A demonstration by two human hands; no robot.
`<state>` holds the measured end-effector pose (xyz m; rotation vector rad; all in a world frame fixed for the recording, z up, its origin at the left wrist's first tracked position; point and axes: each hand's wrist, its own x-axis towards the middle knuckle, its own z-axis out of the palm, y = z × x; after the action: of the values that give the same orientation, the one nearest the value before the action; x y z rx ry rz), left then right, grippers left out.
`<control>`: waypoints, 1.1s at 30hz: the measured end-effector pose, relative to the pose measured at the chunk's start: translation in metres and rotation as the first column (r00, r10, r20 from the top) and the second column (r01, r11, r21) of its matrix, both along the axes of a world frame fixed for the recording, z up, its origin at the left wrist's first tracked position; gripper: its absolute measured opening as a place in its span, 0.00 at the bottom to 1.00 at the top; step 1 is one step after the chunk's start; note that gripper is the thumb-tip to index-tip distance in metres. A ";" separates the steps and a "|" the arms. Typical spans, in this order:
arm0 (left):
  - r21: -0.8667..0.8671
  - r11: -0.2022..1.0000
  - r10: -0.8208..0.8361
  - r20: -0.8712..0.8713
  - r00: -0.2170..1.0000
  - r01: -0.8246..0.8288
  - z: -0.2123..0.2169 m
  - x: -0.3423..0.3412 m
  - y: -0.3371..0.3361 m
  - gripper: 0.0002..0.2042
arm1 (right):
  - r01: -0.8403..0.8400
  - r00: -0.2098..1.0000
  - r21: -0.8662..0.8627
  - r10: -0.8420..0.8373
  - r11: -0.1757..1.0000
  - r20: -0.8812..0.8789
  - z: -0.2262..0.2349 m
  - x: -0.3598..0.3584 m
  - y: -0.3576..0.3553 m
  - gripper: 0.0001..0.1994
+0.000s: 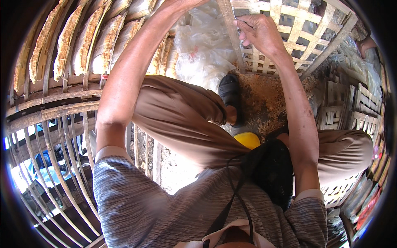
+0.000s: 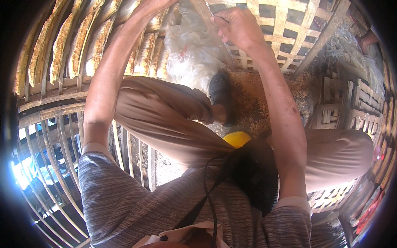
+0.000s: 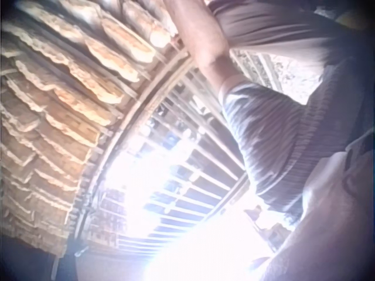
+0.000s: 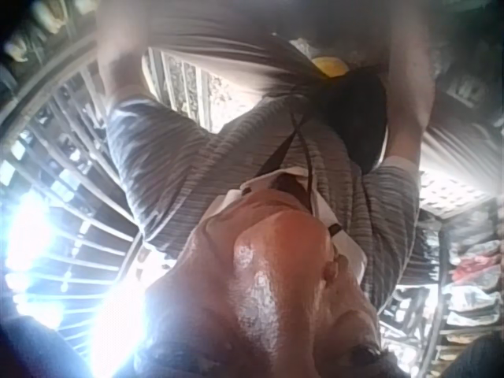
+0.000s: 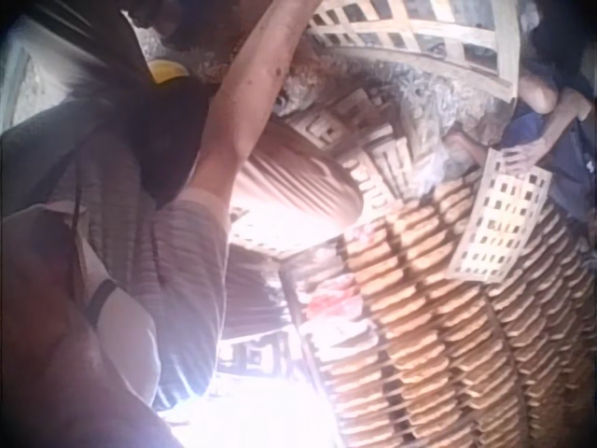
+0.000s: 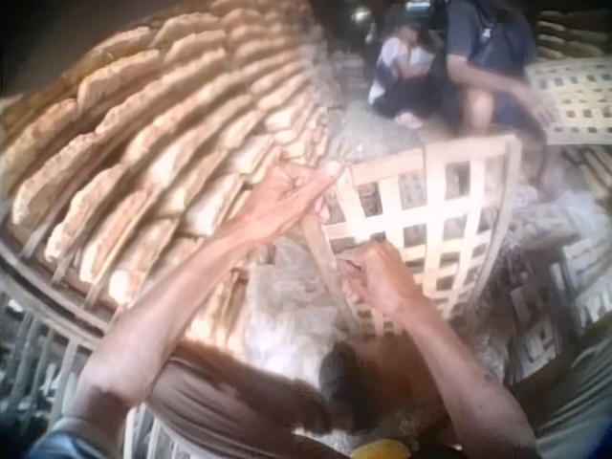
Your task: The person assembles a wooden lattice tray by hand, aligning and pressing the frame pieces together. They repeatedly lift and inspect the tray, then place it on the floor and continue adjusting the joints.
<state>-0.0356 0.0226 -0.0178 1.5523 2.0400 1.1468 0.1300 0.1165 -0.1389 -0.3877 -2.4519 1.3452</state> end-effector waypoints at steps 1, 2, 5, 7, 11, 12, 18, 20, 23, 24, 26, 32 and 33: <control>0.027 0.999 -0.032 -0.004 0.999 0.032 0.001 0.000 0.001 0.25 | 0.003 1.000 0.020 -0.003 1.000 -0.005 0.001 0.001 0.000 0.16; 0.008 1.000 -0.018 0.007 1.000 0.018 0.002 0.001 0.001 0.25 | 0.006 1.000 0.039 -0.005 0.999 -0.011 0.002 0.002 0.000 0.16; 0.003 1.000 0.003 0.018 1.000 -0.003 0.001 0.003 0.001 0.24 | 0.039 0.998 -0.009 -0.039 0.999 -0.043 -0.001 0.003 -0.002 0.15; 0.074 0.997 -0.017 -0.002 1.000 0.018 -0.001 0.004 0.003 0.24 | 0.069 0.995 -0.098 -0.075 0.993 -0.065 -0.005 0.003 -0.006 0.14; 0.005 0.999 0.042 0.005 0.999 -0.042 0.004 0.008 0.004 0.25 | 0.223 0.953 0.008 -0.217 0.975 -0.210 -0.018 -0.005 -0.011 0.10; -0.034 0.997 0.064 -0.025 0.998 -0.065 0.008 0.008 0.003 0.25 | 0.294 0.925 0.110 -0.254 0.949 -0.281 -0.022 -0.007 -0.010 0.09; -0.053 0.997 0.055 -0.007 0.998 -0.055 0.008 0.006 0.001 0.25 | 0.369 0.864 0.365 -0.170 0.855 -0.474 -0.010 0.001 -0.015 0.12; -0.070 0.995 0.073 -0.028 0.997 -0.075 0.007 0.006 0.000 0.24 | 0.153 0.985 0.434 -0.102 0.888 -0.139 -0.005 0.017 -0.014 0.10; -0.097 0.989 0.104 -0.063 0.993 -0.109 0.008 0.007 -0.001 0.23 | 0.206 0.974 0.294 -0.168 0.934 -0.150 -0.013 0.020 -0.020 0.09; -0.106 0.989 0.096 -0.039 0.995 -0.100 0.008 0.007 -0.001 0.23 | 0.277 0.945 0.208 -0.227 0.938 -0.236 -0.015 0.018 -0.024 0.10; -0.087 0.993 0.078 0.003 0.997 -0.078 0.006 0.006 0.001 0.23 | 0.265 0.905 -0.213 -0.319 0.940 -0.282 -0.009 0.006 -0.031 0.12; -0.064 0.994 0.090 0.028 0.996 -0.088 0.008 0.014 0.002 0.21 | 0.053 0.873 -0.901 -0.458 0.430 -0.167 0.006 -0.013 -0.052 0.19; -0.044 0.997 0.073 0.042 0.996 -0.071 0.006 0.013 0.003 0.21 | 0.030 0.861 -0.943 -0.487 0.332 -0.144 0.005 -0.017 -0.056 0.19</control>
<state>-0.0222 0.0257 -0.0114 1.4322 2.0930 1.1449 0.1135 0.0606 -0.1336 -0.6312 -0.9579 2.2483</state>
